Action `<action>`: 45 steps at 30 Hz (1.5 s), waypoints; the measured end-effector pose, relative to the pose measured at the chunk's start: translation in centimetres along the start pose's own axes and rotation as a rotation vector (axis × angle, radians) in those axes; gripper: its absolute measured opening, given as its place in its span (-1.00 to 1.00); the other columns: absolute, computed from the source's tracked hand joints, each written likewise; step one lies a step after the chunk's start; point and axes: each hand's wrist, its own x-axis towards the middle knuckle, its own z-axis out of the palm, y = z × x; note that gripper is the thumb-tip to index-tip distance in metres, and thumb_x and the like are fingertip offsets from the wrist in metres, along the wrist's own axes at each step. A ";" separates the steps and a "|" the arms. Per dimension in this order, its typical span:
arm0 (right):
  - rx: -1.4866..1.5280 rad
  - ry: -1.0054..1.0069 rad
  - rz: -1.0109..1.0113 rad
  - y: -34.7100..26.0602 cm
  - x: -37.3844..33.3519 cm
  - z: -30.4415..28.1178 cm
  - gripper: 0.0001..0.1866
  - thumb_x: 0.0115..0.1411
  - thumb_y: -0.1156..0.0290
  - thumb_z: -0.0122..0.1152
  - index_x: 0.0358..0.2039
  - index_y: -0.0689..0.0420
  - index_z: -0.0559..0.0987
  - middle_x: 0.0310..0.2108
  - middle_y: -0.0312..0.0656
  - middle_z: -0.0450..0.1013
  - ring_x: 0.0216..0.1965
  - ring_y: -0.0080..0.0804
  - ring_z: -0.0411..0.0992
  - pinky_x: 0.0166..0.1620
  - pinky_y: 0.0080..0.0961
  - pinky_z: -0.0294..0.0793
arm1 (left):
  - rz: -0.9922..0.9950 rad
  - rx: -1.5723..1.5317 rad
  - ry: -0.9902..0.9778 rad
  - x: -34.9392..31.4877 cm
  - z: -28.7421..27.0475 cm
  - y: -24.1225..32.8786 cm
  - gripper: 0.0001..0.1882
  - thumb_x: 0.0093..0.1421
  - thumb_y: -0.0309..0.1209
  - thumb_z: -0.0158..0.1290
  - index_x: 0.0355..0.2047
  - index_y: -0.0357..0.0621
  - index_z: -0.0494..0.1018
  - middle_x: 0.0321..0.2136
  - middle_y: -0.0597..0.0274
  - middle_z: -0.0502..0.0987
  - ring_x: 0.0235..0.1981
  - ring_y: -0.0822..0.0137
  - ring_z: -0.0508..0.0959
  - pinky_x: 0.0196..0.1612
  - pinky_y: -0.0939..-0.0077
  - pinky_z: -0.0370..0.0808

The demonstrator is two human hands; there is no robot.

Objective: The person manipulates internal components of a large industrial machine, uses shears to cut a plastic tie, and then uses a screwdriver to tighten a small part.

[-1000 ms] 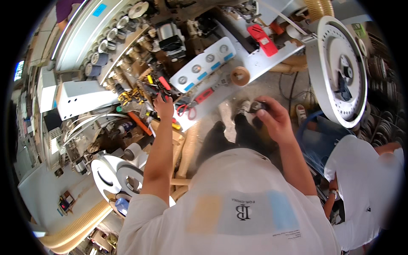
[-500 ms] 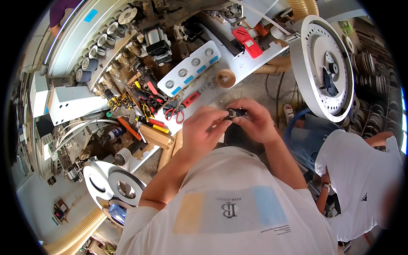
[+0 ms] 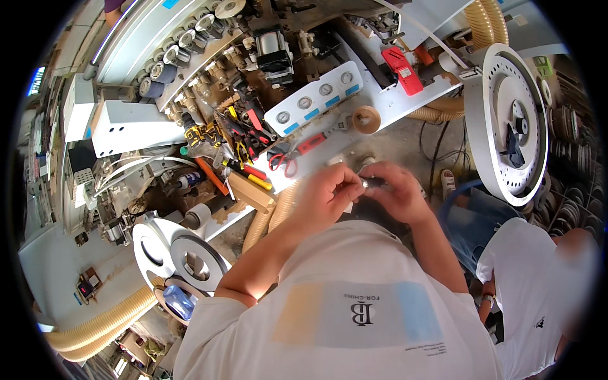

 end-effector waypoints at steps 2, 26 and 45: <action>0.044 -0.061 0.026 0.1 0.2 0.2 -0.58 0.04 0.66 0.37 -0.05 0.19 0.58 -0.14 -0.09 0.57 -0.14 -0.15 0.55 -0.06 -0.35 0.50 | -0.086 -0.204 0.000 -0.6 -0.1 -0.5 -0.87 0.35 -0.44 0.10 -0.33 -0.21 0.43 -0.46 0.24 0.56 -0.48 0.41 0.55 -0.44 0.48 0.47; 0.398 0.354 0.584 6.8 -3.6 0.1 -0.61 0.33 0.45 0.19 0.13 0.27 0.46 -0.15 -0.24 0.47 -0.19 -0.53 0.50 -0.08 -0.54 0.53 | -0.640 0.687 0.817 4.9 -31.4 -35.2 -0.85 0.19 -0.45 0.07 -0.31 -0.12 0.62 -0.37 0.14 0.68 -0.37 0.22 0.70 -0.30 0.32 0.60; 0.405 0.348 0.715 6.8 -3.0 0.2 -0.64 0.32 0.51 0.15 0.12 0.23 0.47 -0.19 -0.31 0.43 -0.22 -0.60 0.45 -0.07 -0.58 0.54 | -0.439 0.666 1.045 8.0 -36.2 -37.9 -0.75 0.36 -0.32 -0.09 -0.19 -0.13 0.56 -0.46 0.07 0.63 -0.50 0.05 0.60 -0.40 0.11 0.54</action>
